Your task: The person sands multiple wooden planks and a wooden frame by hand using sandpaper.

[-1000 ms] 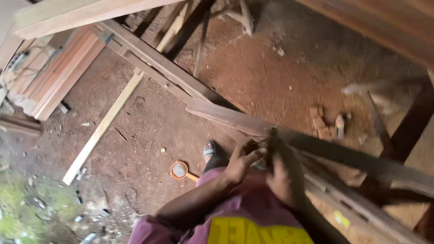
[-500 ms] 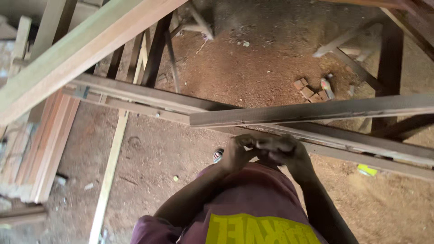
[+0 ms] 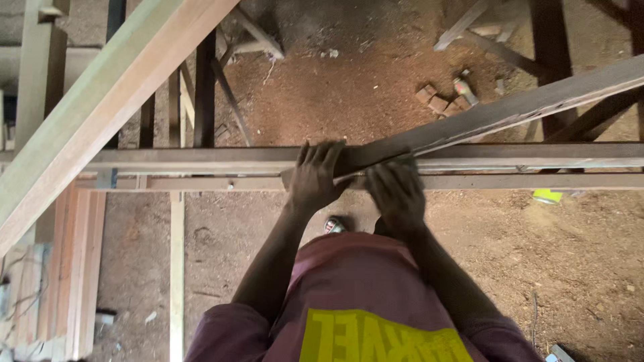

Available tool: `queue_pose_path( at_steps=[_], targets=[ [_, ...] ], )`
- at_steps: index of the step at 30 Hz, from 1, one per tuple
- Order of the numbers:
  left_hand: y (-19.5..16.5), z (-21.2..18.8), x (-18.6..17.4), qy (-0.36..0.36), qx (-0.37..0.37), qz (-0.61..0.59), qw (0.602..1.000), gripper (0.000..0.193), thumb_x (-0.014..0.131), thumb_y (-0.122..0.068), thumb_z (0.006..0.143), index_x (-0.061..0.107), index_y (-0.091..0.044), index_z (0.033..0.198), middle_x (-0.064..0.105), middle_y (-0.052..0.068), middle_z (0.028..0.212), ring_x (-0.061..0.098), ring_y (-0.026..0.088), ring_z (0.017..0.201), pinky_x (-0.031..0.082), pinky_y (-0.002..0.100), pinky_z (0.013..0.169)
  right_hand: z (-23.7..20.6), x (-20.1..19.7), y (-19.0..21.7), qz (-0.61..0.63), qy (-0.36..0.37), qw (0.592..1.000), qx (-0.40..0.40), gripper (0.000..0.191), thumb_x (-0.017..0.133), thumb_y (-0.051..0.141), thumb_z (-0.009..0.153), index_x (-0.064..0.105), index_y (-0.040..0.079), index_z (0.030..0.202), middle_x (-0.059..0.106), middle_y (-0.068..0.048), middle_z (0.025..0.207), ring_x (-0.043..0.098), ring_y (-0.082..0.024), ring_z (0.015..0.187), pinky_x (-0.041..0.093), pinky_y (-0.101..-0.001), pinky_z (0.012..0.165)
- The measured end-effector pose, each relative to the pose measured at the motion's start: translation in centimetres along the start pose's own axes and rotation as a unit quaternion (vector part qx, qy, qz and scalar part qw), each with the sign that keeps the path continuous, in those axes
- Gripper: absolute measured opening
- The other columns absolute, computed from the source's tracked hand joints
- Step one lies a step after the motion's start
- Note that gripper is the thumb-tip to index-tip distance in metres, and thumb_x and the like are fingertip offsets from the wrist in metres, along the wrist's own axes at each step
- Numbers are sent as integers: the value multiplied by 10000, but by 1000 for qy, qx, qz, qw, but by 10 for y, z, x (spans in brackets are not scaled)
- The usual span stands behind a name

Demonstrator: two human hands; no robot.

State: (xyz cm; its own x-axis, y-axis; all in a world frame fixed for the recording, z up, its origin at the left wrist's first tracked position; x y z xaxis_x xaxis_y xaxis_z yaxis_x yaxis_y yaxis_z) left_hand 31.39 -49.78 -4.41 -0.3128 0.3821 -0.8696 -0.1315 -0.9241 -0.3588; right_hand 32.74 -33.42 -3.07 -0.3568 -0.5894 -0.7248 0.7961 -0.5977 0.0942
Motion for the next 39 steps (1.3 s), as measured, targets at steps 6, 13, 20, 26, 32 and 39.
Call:
queue_pose_path(
  at_steps=[6, 13, 20, 26, 32, 39],
  targets=[
    [11, -1, 29, 134, -53, -2, 990, 840, 876, -405, 764, 490, -171, 1473, 626, 141, 1329, 606, 354, 1199, 482, 527, 1021, -9, 5, -8, -17, 20, 1000, -17, 282, 810, 217, 947, 756, 91, 1193, 670, -53, 1275, 617, -240, 1214, 492, -427, 1084],
    [10, 0, 21, 89, -47, -12, 995, 740, 871, -367, 781, 554, -161, 1417, 655, 116, 1289, 629, 327, 1212, 508, 509, 1037, 7, -19, -68, -27, -21, 996, 86, 116, 772, 174, 998, 728, 93, 1068, 728, -69, 1094, 691, -265, 1090, 518, -521, 1073],
    [13, -5, 31, 131, -46, -8, 990, 795, 862, -432, 784, 525, -161, 1452, 639, 157, 1266, 612, 351, 1170, 491, 534, 1004, 7, -8, -26, 34, -9, 999, -18, 91, 730, 172, 977, 703, 113, 1040, 687, -68, 1057, 655, -261, 1079, 508, -492, 1067],
    [14, -6, 36, 152, -41, 9, 987, 800, 850, -441, 806, 489, -179, 1471, 622, 151, 1330, 612, 355, 1195, 483, 531, 1049, 9, -19, -79, -53, -7, 994, 97, 60, 679, 221, 1013, 694, 163, 1017, 659, -29, 1026, 632, -203, 1086, 512, -402, 1074],
    [12, -7, 26, 139, -44, -16, 989, 786, 869, -398, 811, 525, -148, 1472, 646, 162, 1288, 618, 354, 1191, 489, 524, 1009, 8, 11, -14, 46, 6, 999, -22, 70, 682, 207, 1001, 700, 148, 1033, 651, -35, 1060, 635, -207, 1094, 534, -387, 1046],
    [8, -3, 18, 112, -25, -4, 993, 840, 891, -393, 756, 513, -138, 1461, 669, 142, 1270, 639, 339, 1180, 503, 522, 1033, -3, -40, -92, -26, -31, 994, 102, 132, 717, 154, 957, 718, 92, 1073, 655, -69, 1138, 654, -249, 1104, 569, -414, 991]
  ],
)
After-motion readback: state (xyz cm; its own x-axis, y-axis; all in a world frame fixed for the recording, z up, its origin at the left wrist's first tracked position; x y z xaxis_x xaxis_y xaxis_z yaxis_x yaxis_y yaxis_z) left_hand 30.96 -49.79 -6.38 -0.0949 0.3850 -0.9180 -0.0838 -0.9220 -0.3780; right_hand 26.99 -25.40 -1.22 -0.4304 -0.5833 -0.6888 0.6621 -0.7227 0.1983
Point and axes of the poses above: each hand's wrist, its own z-axis towards the middle knuckle, its own x-axis out of the palm, y = z × x, the point moved 10 cm from there along z, towards the middle knuckle
